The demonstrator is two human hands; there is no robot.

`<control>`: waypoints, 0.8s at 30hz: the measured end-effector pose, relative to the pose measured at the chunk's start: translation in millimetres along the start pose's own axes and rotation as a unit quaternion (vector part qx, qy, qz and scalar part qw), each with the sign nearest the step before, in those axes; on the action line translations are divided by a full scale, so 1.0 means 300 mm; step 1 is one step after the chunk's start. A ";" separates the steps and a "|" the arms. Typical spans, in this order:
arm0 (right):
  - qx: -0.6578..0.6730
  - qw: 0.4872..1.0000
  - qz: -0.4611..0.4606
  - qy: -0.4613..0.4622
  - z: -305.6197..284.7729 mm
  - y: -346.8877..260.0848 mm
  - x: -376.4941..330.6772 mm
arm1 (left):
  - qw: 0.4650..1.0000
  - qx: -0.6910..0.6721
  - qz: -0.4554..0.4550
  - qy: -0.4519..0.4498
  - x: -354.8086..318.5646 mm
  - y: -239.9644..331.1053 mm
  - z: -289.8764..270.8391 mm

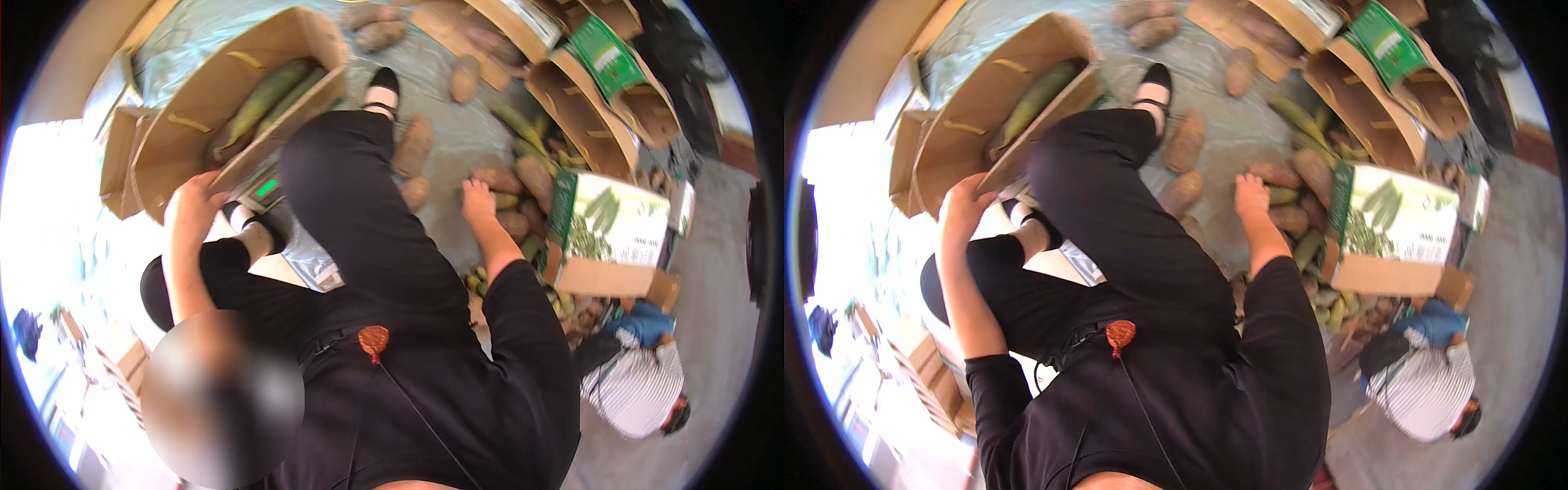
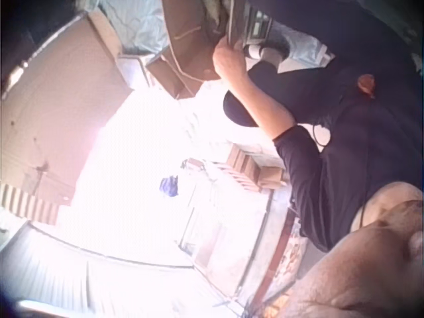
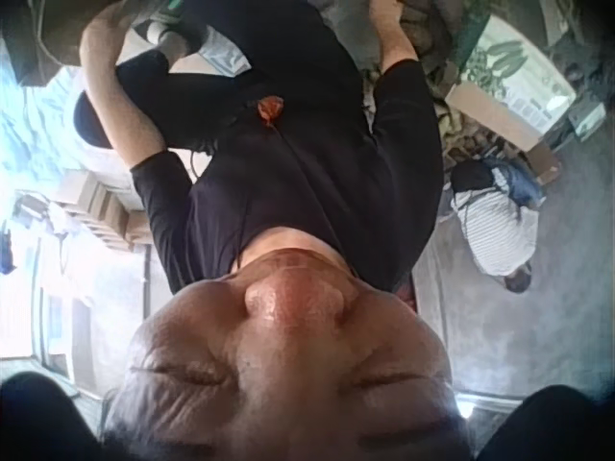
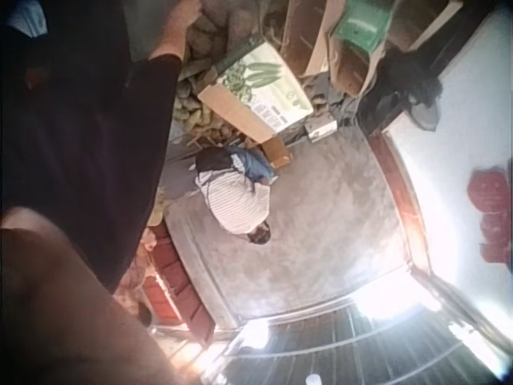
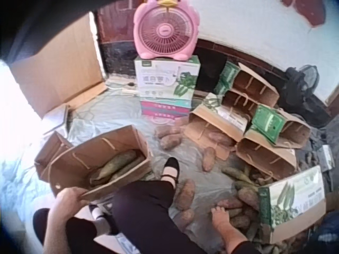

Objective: Picking up large squash from a pile on the floor, weighing them on a digital scale, and placing them into cardboard boxes.

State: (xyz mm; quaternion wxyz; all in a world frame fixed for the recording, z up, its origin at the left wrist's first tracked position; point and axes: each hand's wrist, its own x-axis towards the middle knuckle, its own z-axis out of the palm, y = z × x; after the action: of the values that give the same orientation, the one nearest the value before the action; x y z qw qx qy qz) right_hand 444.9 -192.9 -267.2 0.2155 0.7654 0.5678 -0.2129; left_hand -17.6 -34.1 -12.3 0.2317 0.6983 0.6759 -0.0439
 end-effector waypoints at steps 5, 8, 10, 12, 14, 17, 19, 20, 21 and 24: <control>-0.115 0.988 -0.082 -0.068 0.076 0.065 0.013 | 0.999 0.043 0.014 0.001 0.021 0.004 0.030; -0.192 0.971 -0.119 -0.082 0.082 0.042 0.015 | 0.998 0.045 -0.022 -0.036 0.005 0.018 0.009; -0.221 0.962 -0.143 -0.073 0.099 0.036 0.009 | 0.998 0.044 -0.034 -0.029 0.006 0.016 0.011; -0.201 0.971 -0.100 -0.077 0.105 0.033 0.000 | 0.998 0.041 -0.040 -0.028 0.004 0.003 0.017; -0.208 0.970 -0.106 -0.072 0.100 0.050 -0.010 | 0.998 0.058 -0.020 -0.026 0.009 -0.004 0.024; -0.188 0.976 -0.088 -0.060 0.027 0.045 -0.019 | 0.997 0.062 -0.026 -0.024 -0.001 -0.002 0.013; -0.166 0.983 -0.065 -0.049 -0.045 0.048 -0.027 | 0.998 0.062 -0.028 -0.017 -0.008 -0.008 0.010; -0.089 0.995 -0.043 -0.009 -0.069 0.063 -0.030 | 0.998 0.065 -0.019 -0.010 -0.010 -0.011 0.008; -0.011 0.999 -0.021 0.031 -0.085 0.080 -0.030 | 0.998 0.067 -0.011 -0.002 -0.013 -0.013 0.006; 0.127 0.987 0.031 0.093 -0.121 0.117 -0.009 | 0.998 0.056 -0.021 -0.006 -0.022 -0.015 -0.007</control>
State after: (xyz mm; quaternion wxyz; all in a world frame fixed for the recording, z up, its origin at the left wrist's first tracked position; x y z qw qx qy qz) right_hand 480.9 -183.6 -232.9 0.0689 0.8205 0.5295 -0.2040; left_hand -23.1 -39.4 -9.2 0.1951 0.6955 0.6856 -0.0904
